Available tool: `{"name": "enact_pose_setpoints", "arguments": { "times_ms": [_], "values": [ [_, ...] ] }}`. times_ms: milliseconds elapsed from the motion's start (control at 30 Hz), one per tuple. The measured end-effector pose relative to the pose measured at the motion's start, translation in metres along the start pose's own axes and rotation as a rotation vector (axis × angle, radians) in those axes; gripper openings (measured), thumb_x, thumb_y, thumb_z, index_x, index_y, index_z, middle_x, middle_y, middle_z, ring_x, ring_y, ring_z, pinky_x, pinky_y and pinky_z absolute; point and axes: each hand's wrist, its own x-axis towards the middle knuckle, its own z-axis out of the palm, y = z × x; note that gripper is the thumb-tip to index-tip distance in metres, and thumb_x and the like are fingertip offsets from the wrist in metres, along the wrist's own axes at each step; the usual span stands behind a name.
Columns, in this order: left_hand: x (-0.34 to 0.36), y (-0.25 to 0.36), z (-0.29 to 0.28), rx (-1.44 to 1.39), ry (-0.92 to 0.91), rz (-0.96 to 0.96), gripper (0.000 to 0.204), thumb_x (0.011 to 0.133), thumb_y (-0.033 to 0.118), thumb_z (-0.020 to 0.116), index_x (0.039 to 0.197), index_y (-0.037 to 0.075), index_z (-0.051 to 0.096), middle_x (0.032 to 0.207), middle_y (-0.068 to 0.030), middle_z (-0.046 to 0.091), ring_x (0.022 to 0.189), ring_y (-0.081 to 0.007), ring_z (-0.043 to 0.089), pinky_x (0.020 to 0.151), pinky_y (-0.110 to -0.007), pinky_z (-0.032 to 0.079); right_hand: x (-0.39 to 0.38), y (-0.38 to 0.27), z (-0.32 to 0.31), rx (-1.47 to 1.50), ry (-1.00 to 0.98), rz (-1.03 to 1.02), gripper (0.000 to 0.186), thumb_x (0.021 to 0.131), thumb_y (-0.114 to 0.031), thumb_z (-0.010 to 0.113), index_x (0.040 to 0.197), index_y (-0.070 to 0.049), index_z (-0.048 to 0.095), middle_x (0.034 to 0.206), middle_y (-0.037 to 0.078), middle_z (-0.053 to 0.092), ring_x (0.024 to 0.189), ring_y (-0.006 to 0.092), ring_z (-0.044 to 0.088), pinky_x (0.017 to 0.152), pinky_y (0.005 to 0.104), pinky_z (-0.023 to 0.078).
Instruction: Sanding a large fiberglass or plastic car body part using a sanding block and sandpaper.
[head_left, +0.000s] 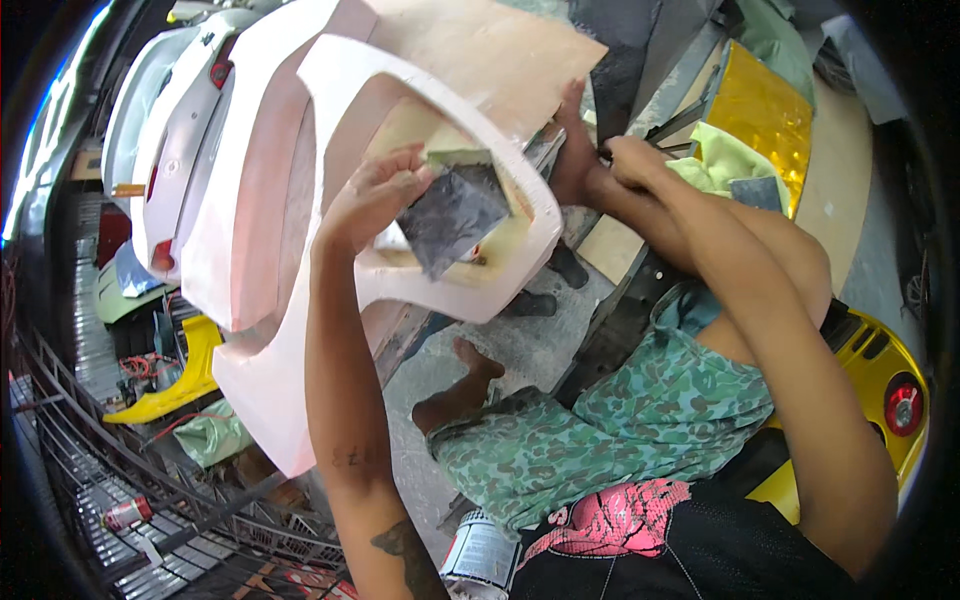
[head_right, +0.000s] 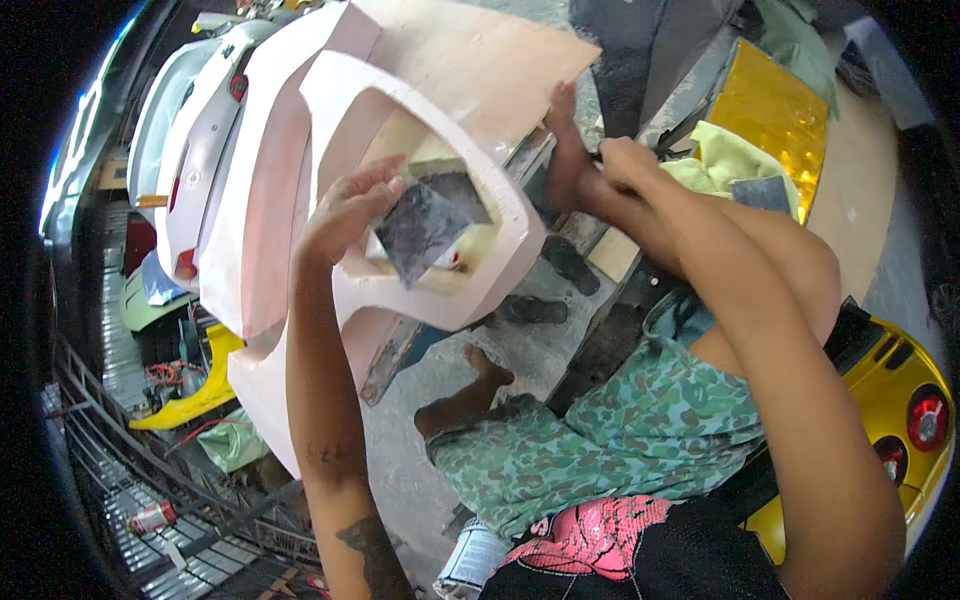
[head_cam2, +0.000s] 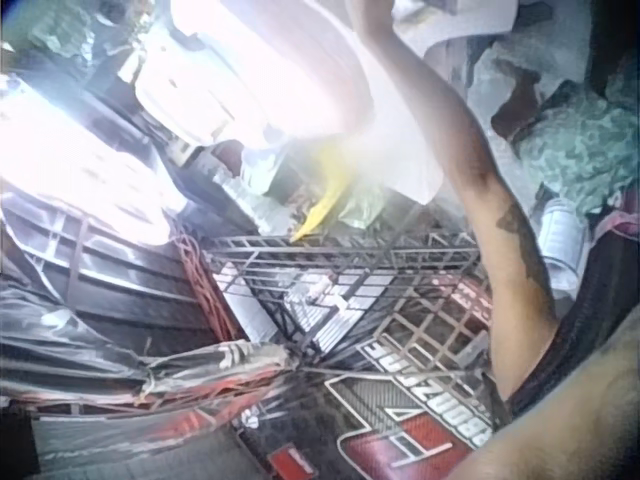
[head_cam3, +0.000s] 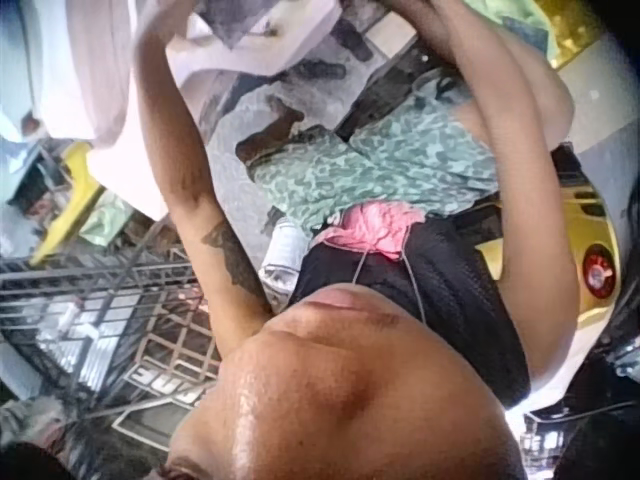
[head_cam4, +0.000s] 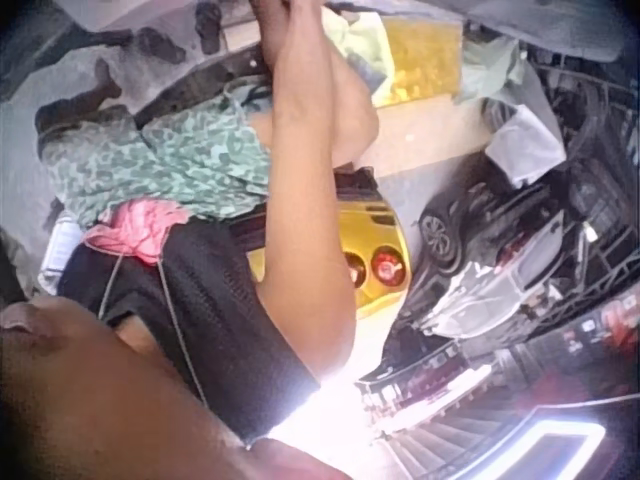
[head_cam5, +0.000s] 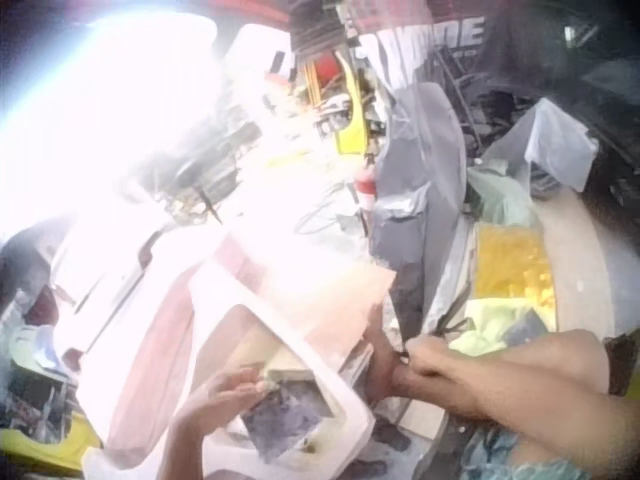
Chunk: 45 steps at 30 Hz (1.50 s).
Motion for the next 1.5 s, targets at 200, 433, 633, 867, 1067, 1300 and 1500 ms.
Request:
{"name": "enact_pose_setpoints", "arguments": {
  "times_ms": [200, 433, 633, 867, 1067, 1300, 1500],
  "values": [
    [0.025, 0.006, -0.004, 0.288, -0.124, -0.103, 0.017, 0.095, 0.017, 0.066, 0.093, 0.000, 0.066, 0.081, 0.0030, 0.058, 0.075, -0.0066, 0.051, 0.068, -0.026, 0.043, -0.005, -0.002, -0.007, 0.016, -0.079, 0.039, 0.031, 0.082, -0.012, 0.063, 0.112, -0.005, 0.071, 0.118, 0.023, 0.069, 0.112, 0.0404, 0.066, 0.092, 0.0509, 0.054],
    [0.020, 0.062, -0.013, -0.199, 0.359, 0.054, 0.020, 0.100, 0.020, 0.065, 0.101, 0.001, 0.068, 0.084, 0.0045, 0.060, 0.077, -0.0038, 0.051, 0.070, -0.019, 0.039, -0.021, -0.013, -0.040, 0.132, -0.131, 0.092, 0.030, 0.081, -0.010, 0.063, 0.108, -0.002, 0.072, 0.117, 0.024, 0.069, 0.111, 0.0403, 0.067, 0.091, 0.0506, 0.054],
    [0.130, 0.090, 0.035, 0.216, 0.419, 0.098, 0.036, 0.095, 0.030, 0.069, 0.105, -0.005, 0.072, 0.093, -0.0053, 0.070, 0.085, -0.0131, 0.061, 0.079, -0.028, 0.049, -0.017, -0.020, -0.034, 0.133, -0.108, 0.041, 0.029, 0.080, -0.010, 0.062, 0.107, -0.002, 0.073, 0.115, 0.025, 0.070, 0.110, 0.0407, 0.067, 0.091, 0.0502, 0.054],
    [0.164, 0.047, 0.032, 0.637, 0.631, 0.225, 0.043, 0.085, 0.030, 0.072, 0.120, 0.004, 0.069, 0.097, -0.0120, 0.075, 0.085, -0.0229, 0.071, 0.076, -0.034, 0.055, -0.010, -0.034, -0.024, 0.145, -0.156, -0.129, 0.038, 0.075, -0.023, 0.077, 0.107, -0.003, 0.074, 0.105, 0.026, 0.072, 0.107, 0.0387, 0.069, 0.089, 0.0469, 0.054],
    [-0.007, 0.049, -0.022, -0.023, 0.647, 0.254, 0.037, 0.092, 0.011, 0.061, 0.128, 0.000, 0.063, 0.109, -0.0191, 0.074, 0.088, -0.0211, 0.073, 0.066, -0.033, 0.058, -0.016, -0.027, -0.041, 0.220, -0.250, -0.231, 0.038, 0.079, -0.021, 0.072, 0.106, 0.005, 0.072, 0.106, 0.027, 0.072, 0.105, 0.0368, 0.071, 0.091, 0.0437, 0.052],
    [-0.251, -0.111, 0.027, -0.214, 1.509, -0.040, 0.024, 0.102, 0.010, 0.060, 0.119, -0.007, 0.064, 0.109, -0.0135, 0.070, 0.094, -0.0180, 0.067, 0.083, -0.032, 0.057, 0.050, 0.059, 0.001, -0.096, -0.039, -0.103, 0.052, 0.084, -0.026, 0.064, 0.121, 0.010, 0.062, 0.116, 0.036, 0.066, 0.115, 0.0479, 0.063, 0.097, 0.0480, 0.049],
    [-0.410, -0.299, 0.162, -0.170, 1.606, -0.748, 0.023, 0.094, 0.023, 0.066, 0.097, 0.000, 0.067, 0.092, -0.0110, 0.071, 0.083, -0.0220, 0.068, 0.075, -0.035, 0.053, 0.073, 0.091, 0.002, -0.211, 0.035, -0.146, 0.051, 0.089, -0.037, 0.063, 0.110, 0.010, 0.066, 0.110, 0.036, 0.067, 0.111, 0.0485, 0.064, 0.094, 0.0502, 0.050]
  ]
}}
